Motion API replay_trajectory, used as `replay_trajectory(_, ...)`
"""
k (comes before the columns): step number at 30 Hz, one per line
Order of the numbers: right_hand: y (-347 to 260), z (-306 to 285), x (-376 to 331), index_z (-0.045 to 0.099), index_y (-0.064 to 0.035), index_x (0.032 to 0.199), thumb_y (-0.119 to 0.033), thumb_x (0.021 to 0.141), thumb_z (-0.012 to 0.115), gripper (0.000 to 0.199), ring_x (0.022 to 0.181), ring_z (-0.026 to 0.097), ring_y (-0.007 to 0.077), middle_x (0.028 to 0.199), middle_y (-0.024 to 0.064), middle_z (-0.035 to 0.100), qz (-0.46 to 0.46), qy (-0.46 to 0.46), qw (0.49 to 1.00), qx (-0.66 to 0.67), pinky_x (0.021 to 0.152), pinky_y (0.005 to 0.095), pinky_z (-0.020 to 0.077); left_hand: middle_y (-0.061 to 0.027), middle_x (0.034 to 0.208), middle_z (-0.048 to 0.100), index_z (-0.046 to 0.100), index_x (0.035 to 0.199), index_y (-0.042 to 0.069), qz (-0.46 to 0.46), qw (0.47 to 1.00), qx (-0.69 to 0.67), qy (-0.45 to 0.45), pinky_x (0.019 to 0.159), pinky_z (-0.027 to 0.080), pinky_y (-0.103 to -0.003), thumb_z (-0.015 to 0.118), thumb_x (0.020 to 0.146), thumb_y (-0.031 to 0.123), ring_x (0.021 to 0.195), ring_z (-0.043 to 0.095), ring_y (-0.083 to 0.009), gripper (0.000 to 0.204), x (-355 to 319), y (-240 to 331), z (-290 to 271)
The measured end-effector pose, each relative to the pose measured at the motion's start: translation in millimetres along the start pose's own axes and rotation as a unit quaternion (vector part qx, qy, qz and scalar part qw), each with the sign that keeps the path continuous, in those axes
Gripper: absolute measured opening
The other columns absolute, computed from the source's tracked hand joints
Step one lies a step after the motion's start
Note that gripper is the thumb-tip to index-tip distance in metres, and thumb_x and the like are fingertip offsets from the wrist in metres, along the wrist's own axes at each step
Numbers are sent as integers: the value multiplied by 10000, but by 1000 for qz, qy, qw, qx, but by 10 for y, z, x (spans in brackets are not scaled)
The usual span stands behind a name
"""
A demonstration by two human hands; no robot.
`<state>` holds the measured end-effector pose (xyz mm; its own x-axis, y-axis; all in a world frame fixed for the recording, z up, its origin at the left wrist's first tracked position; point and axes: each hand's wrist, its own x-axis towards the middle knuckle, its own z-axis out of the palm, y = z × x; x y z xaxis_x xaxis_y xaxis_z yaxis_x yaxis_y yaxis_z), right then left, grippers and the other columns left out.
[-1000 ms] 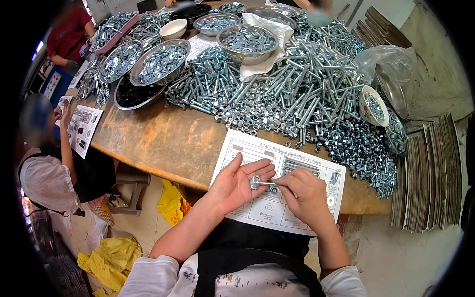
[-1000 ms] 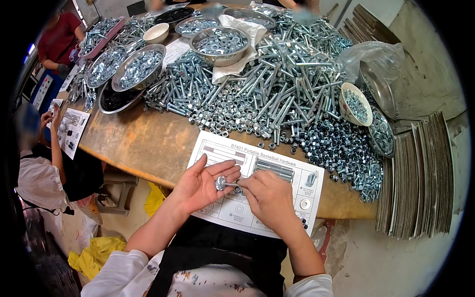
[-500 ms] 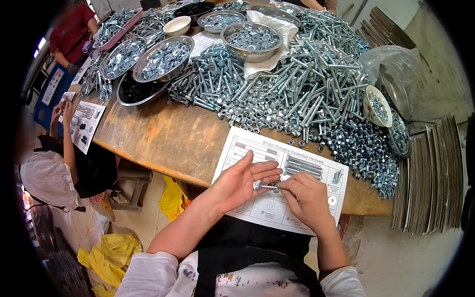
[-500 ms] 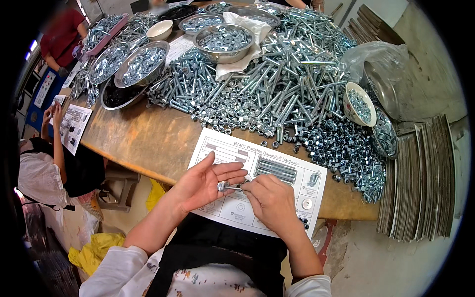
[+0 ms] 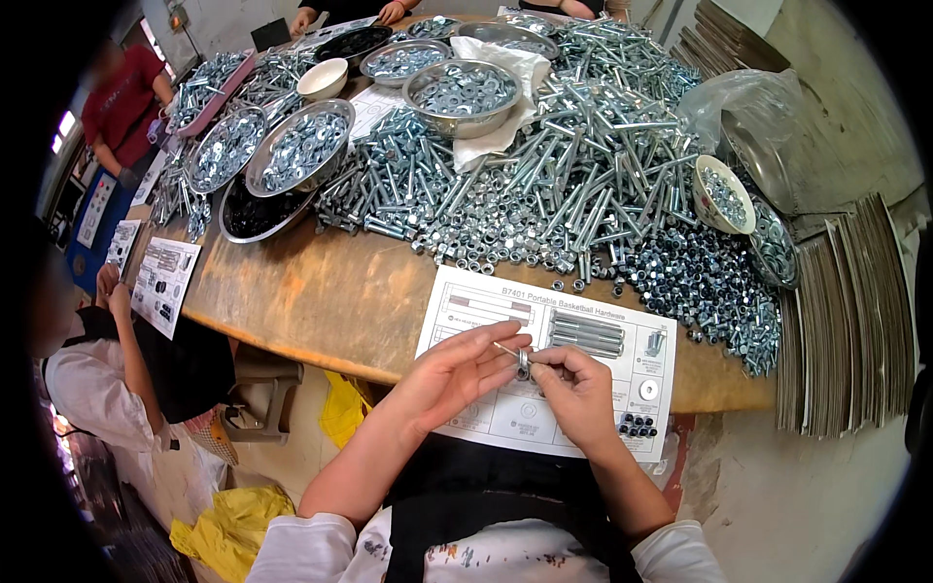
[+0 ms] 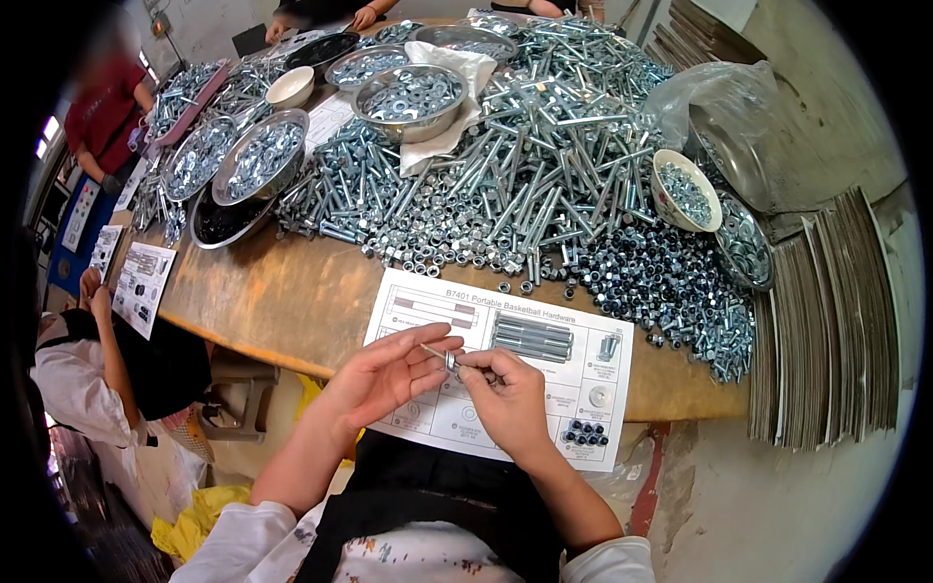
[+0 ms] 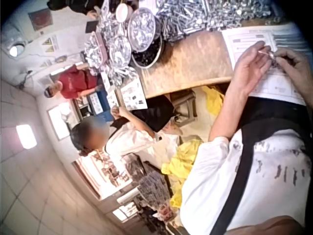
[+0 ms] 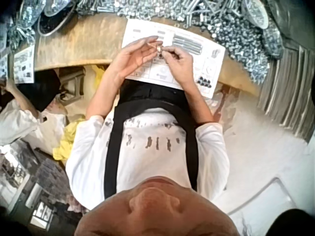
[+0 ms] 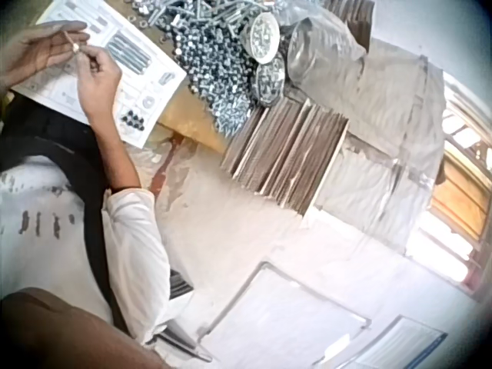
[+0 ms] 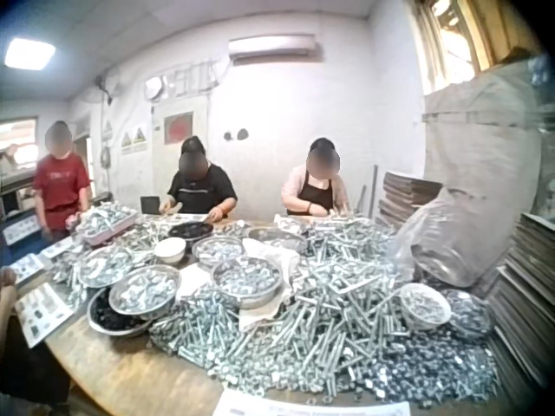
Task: The person sorts metal fasteners from a large pile on a table into designated areas on a printed instruction sheet. They pick bolts, nuts, and washers by hand and place them in specific spots on the sheet while other workers sort similar items nearby.
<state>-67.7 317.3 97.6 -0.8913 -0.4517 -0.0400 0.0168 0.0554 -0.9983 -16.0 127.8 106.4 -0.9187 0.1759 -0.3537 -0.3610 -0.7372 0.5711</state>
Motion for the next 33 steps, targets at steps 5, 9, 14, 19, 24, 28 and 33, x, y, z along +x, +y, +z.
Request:
replay_trajectory(5, -58, -51, 120, 693, 41, 959, -10, 887, 660, 94, 679, 567, 49, 806, 36, 652, 8, 39, 998, -45, 598, 208, 455, -128, 1300, 610, 555, 1340, 11, 138, 934, 296, 144, 985, 449, -363, 580, 978, 391, 1215, 551, -207, 525, 206, 409, -225)
replay_trajectory(9, -227, 1, 229, 700, 39, 939, -5, 875, 660, 87, 647, 577, 68, 774, 58, 653, -51, 59, 994, -71, 575, 225, 461, -168, 1062, 684, 687, 1088, 11, 511, 430, 685, 290, 871, 506, -380, 652, 887, 163, 980, 655, -331, 254, 543, 1808, -948)
replay_trajectory(14, -290, 59, 303, 697, 36, 924, -14, 864, 665, 84, 669, 605, 108, 799, 88, 668, -65, 75, 991, -93, 609, 247, 484, -235, 988, 705, 723, 968, -27, 133, 543, 750, 355, 853, 501, -441, 584, 876, 618, 951, 668, -388, 666, 584, 3009, -1609)
replay_trajectory(19, -158, -23, 320, 699, 37, 899, 1, 849, 670, 69, 671, 579, 87, 776, 79, 647, -59, 94, 990, -82, 598, 230, 448, -157, 935, 730, 769, 951, 102, 90, 422, 831, 351, 873, 521, -382, 744, 766, 403, 916, 693, -313, 354, 562, 3294, -1635)
replay_trajectory(24, -330, 48, 384, 694, 42, 927, 8, 858, 661, 84, 671, 579, 83, 796, 80, 661, -56, 98, 991, -75, 603, 227, 454, -146, 812, 725, 771, 809, 95, 145, 404, 834, 347, 733, 553, -391, 719, 702, 169, 774, 704, -296, 140, 597, 3285, -1803)
replay_trajectory(28, -342, 64, 420, 694, 38, 925, -4, 859, 670, 82, 665, 608, 108, 803, 99, 667, -102, 114, 981, -117, 602, 240, 474, -185, 855, 714, 743, 842, 57, 217, 381, 825, 358, 768, 537, -425, 631, 767, 177, 821, 691, -348, 181, 574, 3283, -1991)
replay_trajectory(33, -352, 111, 391, 699, 36, 920, -5, 851, 682, 81, 661, 616, 118, 799, 98, 663, -103, 110, 983, -107, 608, 244, 481, -200, 868, 701, 708, 899, 8, 281, 430, 719, 468, 784, 520, -423, 586, 822, 213, 842, 681, -351, 251, 393, 3219, -1811)
